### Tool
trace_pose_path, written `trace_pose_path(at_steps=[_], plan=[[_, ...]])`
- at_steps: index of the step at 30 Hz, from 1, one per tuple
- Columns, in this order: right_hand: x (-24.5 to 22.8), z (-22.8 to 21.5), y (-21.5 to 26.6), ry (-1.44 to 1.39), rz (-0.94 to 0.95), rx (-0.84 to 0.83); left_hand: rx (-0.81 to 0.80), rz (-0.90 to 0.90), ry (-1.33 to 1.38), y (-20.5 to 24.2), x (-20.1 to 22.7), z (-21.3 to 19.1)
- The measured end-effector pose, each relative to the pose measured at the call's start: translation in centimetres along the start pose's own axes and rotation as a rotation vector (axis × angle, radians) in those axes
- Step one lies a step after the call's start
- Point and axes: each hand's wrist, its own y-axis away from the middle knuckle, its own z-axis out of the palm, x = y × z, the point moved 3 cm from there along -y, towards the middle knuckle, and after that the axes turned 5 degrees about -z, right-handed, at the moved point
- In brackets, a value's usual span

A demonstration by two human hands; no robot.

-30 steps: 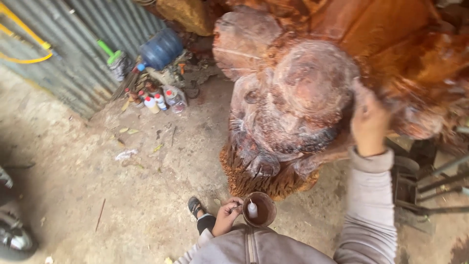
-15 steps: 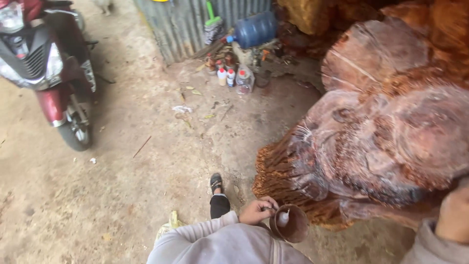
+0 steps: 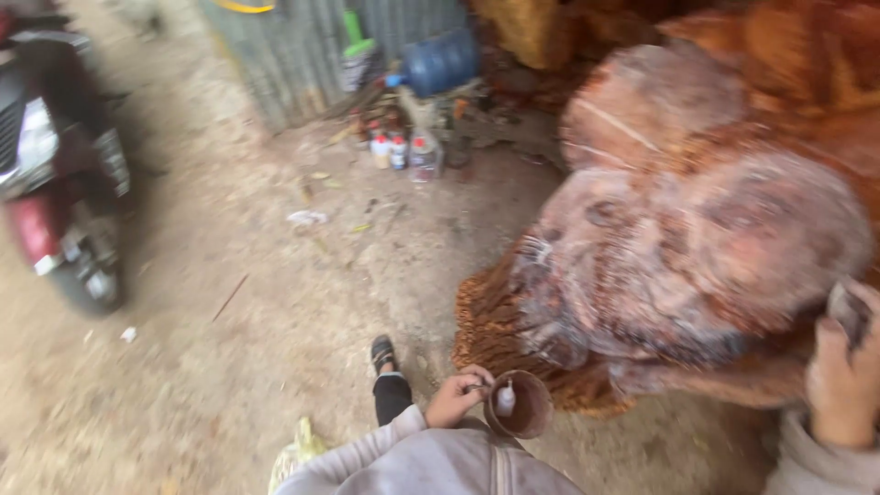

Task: Applying a white polishing agent to an intricately carved wood sculpture using a small cloth.

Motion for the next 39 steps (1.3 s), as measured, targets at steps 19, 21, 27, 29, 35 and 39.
trace_pose_path(at_steps=[19, 21, 27, 29, 35, 39], plan=[[-0.5, -13.1, -17.0, 0.679, -0.317, -0.168, 0.046, -0.114, 0.201, -2.3, -1.4, 1.3], [-1.2, -13.1, -19.3, 0.731, -0.381, -0.201, 0.056, -0.129, 0.244, -3.4, -1.7, 0.8], [-7.2, -7.8, -21.5, 1.182, -0.379, -0.357, 0.041, -0.076, 0.278, -7.1, -0.7, 0.5], [-8.0, -7.3, -20.9, 1.339, -0.477, -0.389, 0.032, -0.087, 0.181, -8.2, -0.4, 1.2], [0.0, -13.0, -22.1, 0.355, -0.436, -0.194, -0.068, 0.022, 0.113, -8.9, 1.1, 5.2], [-9.5, -8.4, -23.4, 0.872, -0.683, -0.24, 0.018, 0.205, 0.114, -7.8, 0.8, 8.7]])
